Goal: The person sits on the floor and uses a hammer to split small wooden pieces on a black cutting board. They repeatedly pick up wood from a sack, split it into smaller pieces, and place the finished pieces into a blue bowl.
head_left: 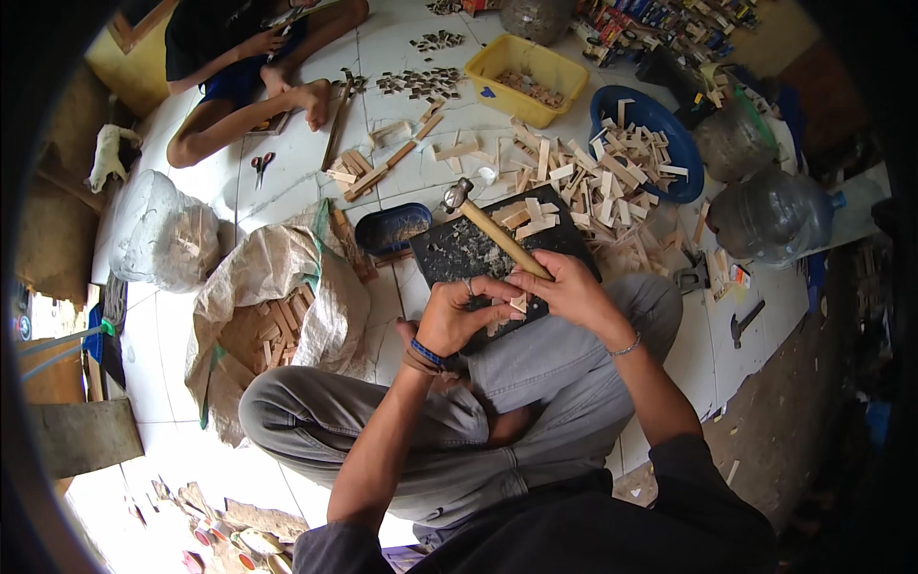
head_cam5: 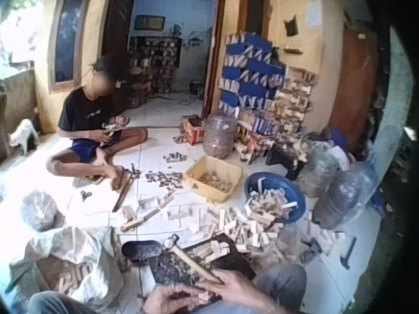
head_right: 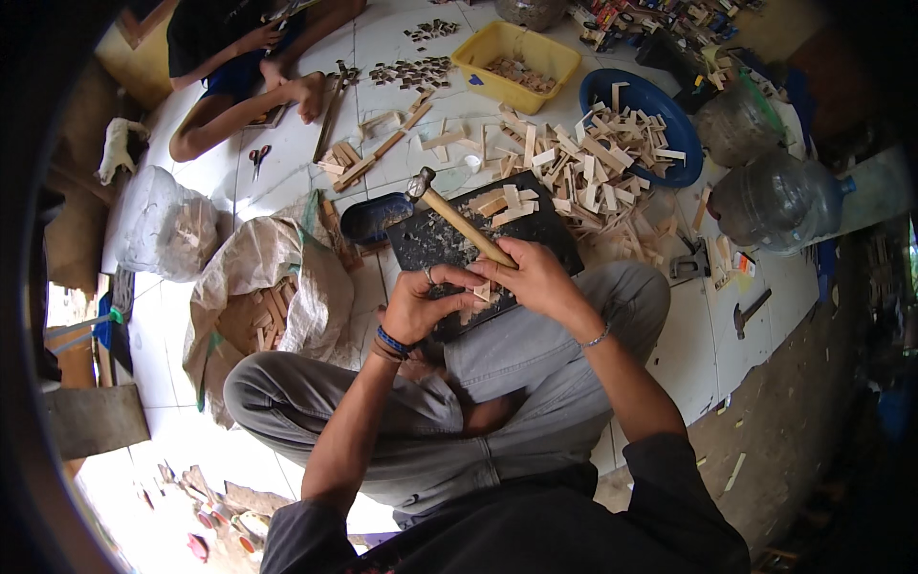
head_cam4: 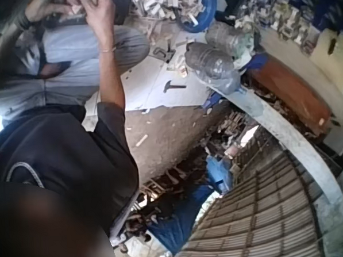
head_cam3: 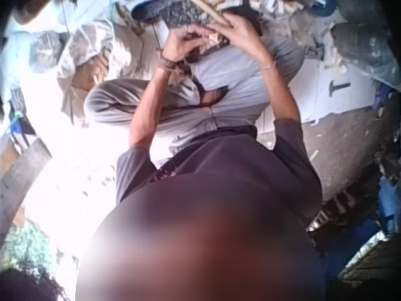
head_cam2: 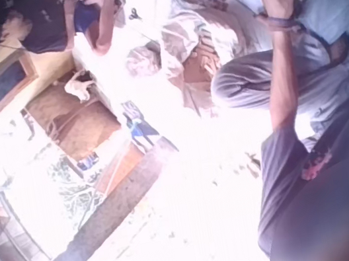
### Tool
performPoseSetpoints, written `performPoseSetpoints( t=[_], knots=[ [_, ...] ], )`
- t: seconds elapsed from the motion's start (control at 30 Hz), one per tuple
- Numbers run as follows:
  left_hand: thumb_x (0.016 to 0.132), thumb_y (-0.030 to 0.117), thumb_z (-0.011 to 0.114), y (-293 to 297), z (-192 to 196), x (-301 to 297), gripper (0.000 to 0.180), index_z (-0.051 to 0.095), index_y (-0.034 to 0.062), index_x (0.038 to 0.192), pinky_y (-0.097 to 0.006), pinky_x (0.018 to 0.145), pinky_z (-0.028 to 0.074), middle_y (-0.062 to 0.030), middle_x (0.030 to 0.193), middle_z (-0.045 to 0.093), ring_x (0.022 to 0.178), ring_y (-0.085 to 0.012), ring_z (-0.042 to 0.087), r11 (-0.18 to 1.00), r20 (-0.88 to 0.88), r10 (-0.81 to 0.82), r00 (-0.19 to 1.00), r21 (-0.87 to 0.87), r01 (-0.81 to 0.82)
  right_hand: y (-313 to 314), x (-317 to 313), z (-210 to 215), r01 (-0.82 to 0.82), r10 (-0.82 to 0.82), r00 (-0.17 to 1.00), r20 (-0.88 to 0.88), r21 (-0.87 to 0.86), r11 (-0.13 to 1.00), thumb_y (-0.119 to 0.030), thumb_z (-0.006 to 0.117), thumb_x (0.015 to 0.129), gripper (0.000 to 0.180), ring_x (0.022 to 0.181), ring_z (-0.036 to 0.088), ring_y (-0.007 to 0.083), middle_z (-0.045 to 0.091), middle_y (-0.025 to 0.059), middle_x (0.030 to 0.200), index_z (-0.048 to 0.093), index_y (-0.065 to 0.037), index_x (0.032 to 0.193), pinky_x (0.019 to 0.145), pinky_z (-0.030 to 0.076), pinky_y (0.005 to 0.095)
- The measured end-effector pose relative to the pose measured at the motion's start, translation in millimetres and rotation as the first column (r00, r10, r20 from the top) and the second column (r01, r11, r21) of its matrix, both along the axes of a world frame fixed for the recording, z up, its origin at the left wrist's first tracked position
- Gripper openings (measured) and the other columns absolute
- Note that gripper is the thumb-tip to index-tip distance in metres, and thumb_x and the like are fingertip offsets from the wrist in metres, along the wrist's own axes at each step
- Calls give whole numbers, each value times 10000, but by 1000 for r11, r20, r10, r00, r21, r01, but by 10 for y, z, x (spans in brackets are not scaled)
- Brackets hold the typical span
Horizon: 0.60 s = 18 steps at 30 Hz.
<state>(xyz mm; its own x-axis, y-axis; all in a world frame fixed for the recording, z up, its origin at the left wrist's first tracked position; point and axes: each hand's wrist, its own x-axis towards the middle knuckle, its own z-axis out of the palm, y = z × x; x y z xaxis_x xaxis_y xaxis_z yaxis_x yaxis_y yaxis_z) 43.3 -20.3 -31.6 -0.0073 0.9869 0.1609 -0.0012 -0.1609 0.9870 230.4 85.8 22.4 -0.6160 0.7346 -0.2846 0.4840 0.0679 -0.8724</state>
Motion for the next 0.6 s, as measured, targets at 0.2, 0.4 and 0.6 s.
performPoseSetpoints(
  t=[0.2,0.4,0.6],
  knots=[
    [875,34,809,-7,19,-10,205,764,28,1075,-293,879,587,-64,1019,804,980,-142,755,1000,-29,-1,1000,5,2,20,-23,8,-19,19,1000,15,1,1000,-233,729,994,284,812,724,113,792,122,947,695,47,1025,696,556,313],
    [889,24,792,-4,18,-11,195,760,30,1081,-294,873,589,-71,1035,803,987,-146,757,1000,-30,-13,999,1,13,29,-10,20,-34,32,998,46,38,999,-231,735,987,270,808,730,129,780,122,904,717,34,1035,695,555,316],
    [887,33,798,-6,3,-21,195,760,33,1078,-294,862,590,-71,1030,802,983,-152,759,1000,-37,-11,999,18,11,30,-22,30,-42,41,999,25,46,998,-223,733,987,265,816,736,133,781,125,906,723,37,1038,700,558,317]
  ],
)
